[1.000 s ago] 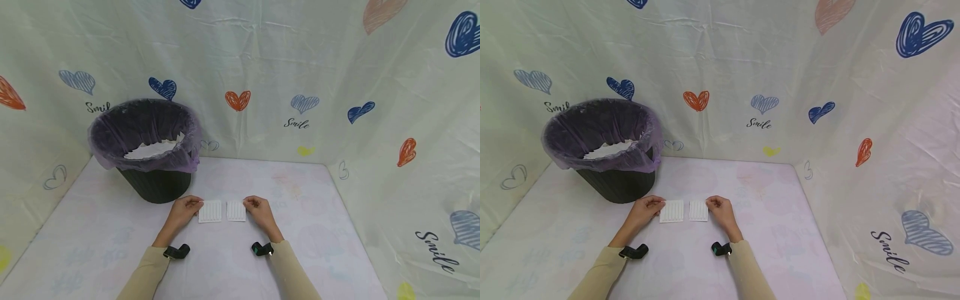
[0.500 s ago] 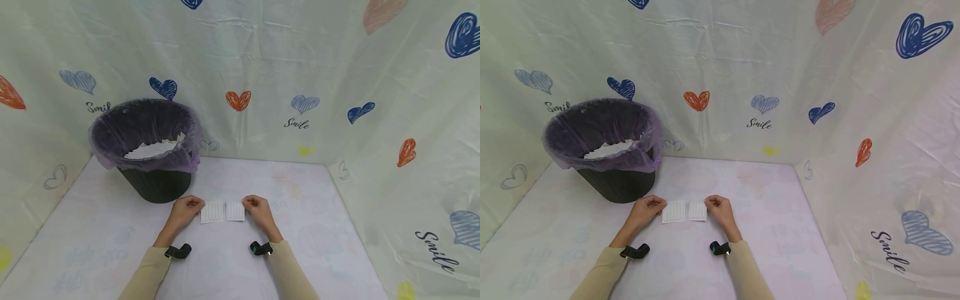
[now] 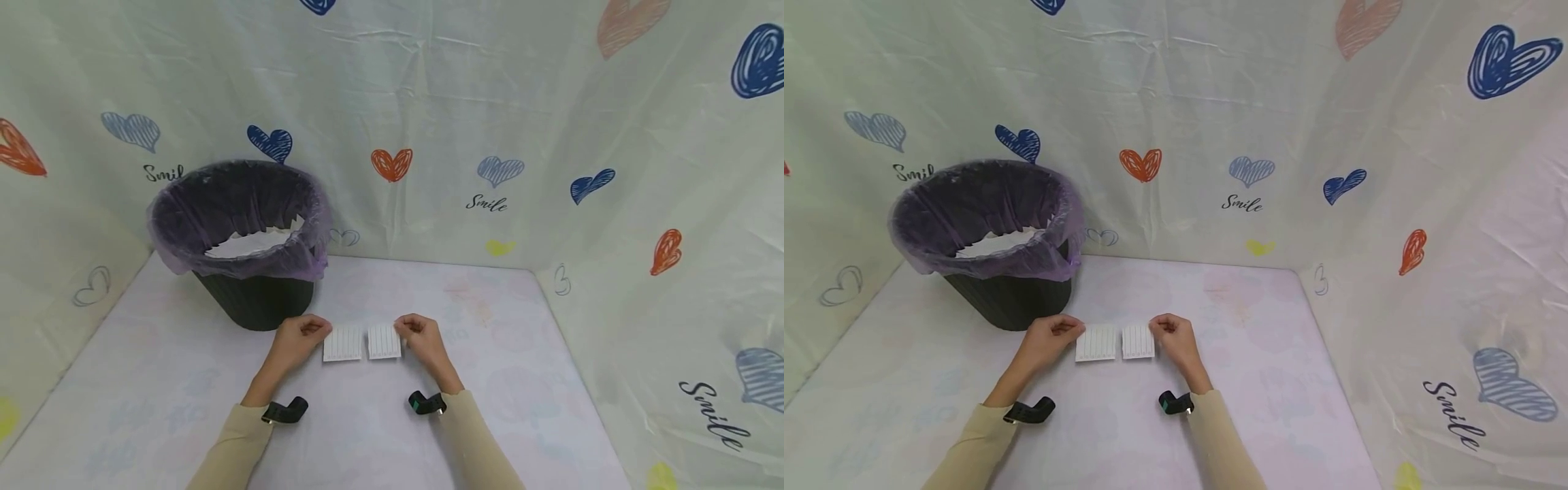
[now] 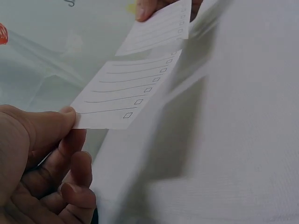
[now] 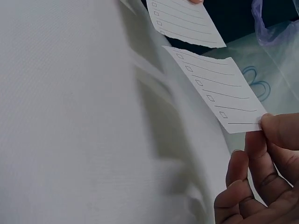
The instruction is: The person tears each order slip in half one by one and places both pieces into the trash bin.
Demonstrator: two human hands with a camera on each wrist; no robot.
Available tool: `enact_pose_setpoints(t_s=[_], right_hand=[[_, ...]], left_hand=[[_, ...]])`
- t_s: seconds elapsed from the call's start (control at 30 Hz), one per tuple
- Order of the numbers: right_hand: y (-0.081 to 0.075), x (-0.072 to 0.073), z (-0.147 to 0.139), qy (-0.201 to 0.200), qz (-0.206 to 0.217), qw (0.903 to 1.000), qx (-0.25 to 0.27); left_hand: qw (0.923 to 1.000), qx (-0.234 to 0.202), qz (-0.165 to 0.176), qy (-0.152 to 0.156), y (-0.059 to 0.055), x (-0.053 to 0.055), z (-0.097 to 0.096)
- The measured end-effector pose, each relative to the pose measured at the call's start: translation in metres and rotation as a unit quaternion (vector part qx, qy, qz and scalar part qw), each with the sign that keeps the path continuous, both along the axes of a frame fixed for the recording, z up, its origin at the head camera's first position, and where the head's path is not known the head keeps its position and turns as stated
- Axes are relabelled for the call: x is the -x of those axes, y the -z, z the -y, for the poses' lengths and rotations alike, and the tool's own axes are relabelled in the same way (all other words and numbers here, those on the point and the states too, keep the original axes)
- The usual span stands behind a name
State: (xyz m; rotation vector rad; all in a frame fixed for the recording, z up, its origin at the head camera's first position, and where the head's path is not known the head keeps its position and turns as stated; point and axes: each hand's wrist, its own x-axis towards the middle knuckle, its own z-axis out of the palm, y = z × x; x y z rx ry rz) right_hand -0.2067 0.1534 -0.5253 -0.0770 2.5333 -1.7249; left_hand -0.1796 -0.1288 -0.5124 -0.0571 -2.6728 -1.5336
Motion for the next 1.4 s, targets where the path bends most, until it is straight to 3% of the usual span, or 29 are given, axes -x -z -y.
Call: enact_pose_setpoints(t_s=[0.23, 0.4, 0.6, 0.83, 1.07, 1.4], right_hand=[[-0.014, 0.003, 0.004, -0.001, -0.010, 0.9998, 0.019], [-0.028, 0.005, 0.009, -0.005, -0.019, 0.9993, 0.031], [-0.046, 0.004, 0.016, -0.016, -0.037, 0.9984, 0.039], [-0.071, 0.003, 0.022, -0.028, -0.064, 0.9964, 0.048], [-0.088, 0.005, 0.027, -0.049, -0.086, 0.9936, 0.054], [-0.114, 0.008, 0.031, -0.069, -0.122, 0.9878, 0.068]], left_hand=[[1.0000, 0.004, 0.004, -0.002, -0.015, -0.005, 0.001], [0.9998, -0.005, -0.021, -0.001, -0.026, -0.011, 0.001], [0.9991, -0.005, -0.040, -0.009, -0.046, -0.018, 0.005], [0.9989, -0.035, -0.030, -0.008, -0.069, -0.026, 0.013], [0.9983, -0.019, -0.051, -0.023, -0.088, -0.037, 0.016], [0.9941, -0.049, -0.096, 0.012, -0.122, -0.054, 0.022]])
